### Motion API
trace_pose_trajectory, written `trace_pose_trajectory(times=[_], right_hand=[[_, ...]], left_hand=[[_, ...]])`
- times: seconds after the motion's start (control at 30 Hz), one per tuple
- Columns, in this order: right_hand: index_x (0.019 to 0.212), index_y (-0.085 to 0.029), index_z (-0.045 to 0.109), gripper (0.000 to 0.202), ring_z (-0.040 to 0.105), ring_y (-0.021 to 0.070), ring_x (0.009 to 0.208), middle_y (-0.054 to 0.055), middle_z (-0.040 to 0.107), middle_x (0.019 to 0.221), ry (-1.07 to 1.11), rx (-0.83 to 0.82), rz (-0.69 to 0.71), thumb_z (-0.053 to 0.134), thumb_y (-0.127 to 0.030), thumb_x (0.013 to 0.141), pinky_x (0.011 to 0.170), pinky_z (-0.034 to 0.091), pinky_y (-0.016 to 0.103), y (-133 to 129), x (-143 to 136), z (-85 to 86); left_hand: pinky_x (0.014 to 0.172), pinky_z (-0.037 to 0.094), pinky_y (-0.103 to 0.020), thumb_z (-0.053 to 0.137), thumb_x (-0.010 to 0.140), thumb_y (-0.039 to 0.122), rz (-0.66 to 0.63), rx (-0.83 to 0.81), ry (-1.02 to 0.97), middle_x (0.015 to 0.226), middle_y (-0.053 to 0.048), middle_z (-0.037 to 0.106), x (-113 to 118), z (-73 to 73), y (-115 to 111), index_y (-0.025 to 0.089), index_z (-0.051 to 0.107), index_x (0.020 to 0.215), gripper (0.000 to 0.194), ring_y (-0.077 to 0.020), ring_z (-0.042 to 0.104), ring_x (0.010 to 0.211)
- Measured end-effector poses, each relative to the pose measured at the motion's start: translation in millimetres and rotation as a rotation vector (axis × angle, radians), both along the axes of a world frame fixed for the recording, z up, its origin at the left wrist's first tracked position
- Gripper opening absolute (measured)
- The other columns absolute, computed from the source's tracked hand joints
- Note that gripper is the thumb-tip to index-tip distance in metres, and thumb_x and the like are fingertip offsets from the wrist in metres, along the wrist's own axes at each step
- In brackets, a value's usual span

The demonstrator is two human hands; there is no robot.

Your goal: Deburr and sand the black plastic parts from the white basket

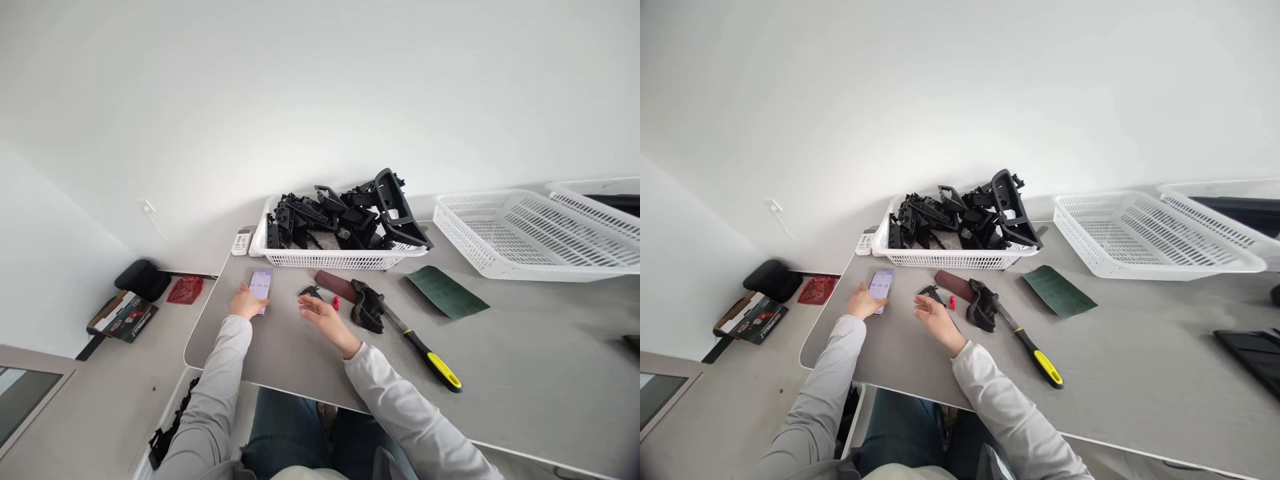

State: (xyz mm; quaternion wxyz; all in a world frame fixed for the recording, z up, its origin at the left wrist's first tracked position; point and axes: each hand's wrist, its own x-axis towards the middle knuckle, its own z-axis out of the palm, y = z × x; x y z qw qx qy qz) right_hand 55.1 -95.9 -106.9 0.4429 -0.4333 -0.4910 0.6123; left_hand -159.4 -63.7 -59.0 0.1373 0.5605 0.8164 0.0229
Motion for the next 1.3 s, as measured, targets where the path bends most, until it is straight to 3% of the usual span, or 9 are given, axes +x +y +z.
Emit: trace_pose_trajectory(times=[0.1,0.2,0.3,0.4,0.53,0.7,1.07,1.2,1.3], right_hand=[[0.108,-0.018,0.067,0.037,0.065,0.0248,0.107,0.012,0.069,0.115,-0.076,0.174,-0.071,0.065,-0.036,0.075,0.098,0.048,0.044,17,27,26.8],[0.105,-0.019,0.065,0.030,0.065,0.0240,0.100,0.010,0.070,0.108,-0.286,0.372,-0.278,0.057,-0.032,0.079,0.095,0.048,0.045,51,60,62.3],[0.105,-0.017,0.063,0.031,0.053,0.0280,0.116,0.015,0.062,0.118,-0.614,0.600,-0.610,0.051,-0.023,0.077,0.101,0.041,0.047,89,94,97.0],[0.122,-0.010,0.052,0.043,0.040,0.0316,0.126,0.020,0.046,0.136,-0.953,0.516,-0.761,0.047,-0.020,0.080,0.103,0.035,0.048,118,122,122.0],[0.126,-0.005,0.044,0.050,0.043,0.0359,0.117,0.024,0.052,0.123,-1.234,0.174,-0.611,0.049,-0.012,0.077,0.095,0.036,0.051,136,141,135.3],[0.132,0.000,0.037,0.062,0.048,0.0332,0.114,0.025,0.049,0.123,-1.278,0.203,-0.572,0.048,0.000,0.072,0.096,0.036,0.045,136,141,132.7],[0.100,-0.014,0.066,0.023,0.065,0.0262,0.093,0.013,0.069,0.099,-1.197,0.129,-0.514,0.051,-0.021,0.084,0.076,0.046,0.033,137,140,149.5],[0.100,-0.019,0.067,0.024,0.065,0.0230,0.096,0.008,0.072,0.102,-1.134,0.243,-0.509,0.047,-0.026,0.089,0.079,0.046,0.030,116,109,161.1],[0.099,-0.021,0.067,0.021,0.066,0.0226,0.094,0.007,0.072,0.104,-1.061,0.426,-0.454,0.052,-0.028,0.087,0.080,0.046,0.030,89,73,156.9]], left_hand=[[0.091,0.044,-0.043,0.068,0.066,0.056,0.005,-0.003,-0.061,0.128,-0.026,0.057,-17,12.9,9,0.010,0.042,0.131,0.084,-0.0382,0.055,0.119],[0.101,0.040,-0.043,0.066,0.072,0.051,-0.037,0.357,-0.138,0.130,-0.023,0.055,-12,35.4,24,0.010,0.045,0.130,0.074,-0.0355,0.049,0.126],[0.101,0.041,-0.039,0.059,0.081,0.039,-0.170,0.710,-0.358,0.122,-0.014,0.061,23,61.0,46,0.018,0.051,0.123,0.049,-0.0260,0.057,0.115],[0.093,0.047,-0.035,0.061,0.080,0.040,-0.410,0.628,-0.653,0.118,-0.013,0.062,79,77.4,72,0.018,0.057,0.118,0.044,-0.0229,0.061,0.104],[0.094,0.046,-0.036,0.070,0.073,0.025,-0.493,0.442,-0.819,0.113,-0.012,0.064,151,77.6,101,0.018,0.066,0.100,0.029,-0.0234,0.061,0.100],[0.095,0.045,-0.038,0.072,0.071,0.021,-0.451,0.359,-0.898,0.109,-0.013,0.066,194,65.5,114,0.016,0.067,0.095,0.024,-0.0246,0.062,0.100],[0.094,0.044,-0.034,0.065,0.079,0.030,-0.336,0.319,-1.074,0.104,-0.011,0.070,193,65.2,115,0.017,0.065,0.086,0.015,-0.0235,0.062,0.104],[0.089,0.047,-0.032,0.050,0.087,0.051,-0.259,0.322,-1.217,0.121,-0.012,0.064,185,76.4,109,0.019,0.060,0.100,0.036,-0.0218,0.060,0.110],[0.087,0.049,-0.034,0.052,0.082,0.059,-0.134,0.320,-1.607,0.128,-0.011,0.060,172,86.5,99,0.021,0.055,0.110,0.047,-0.0218,0.063,0.108]])
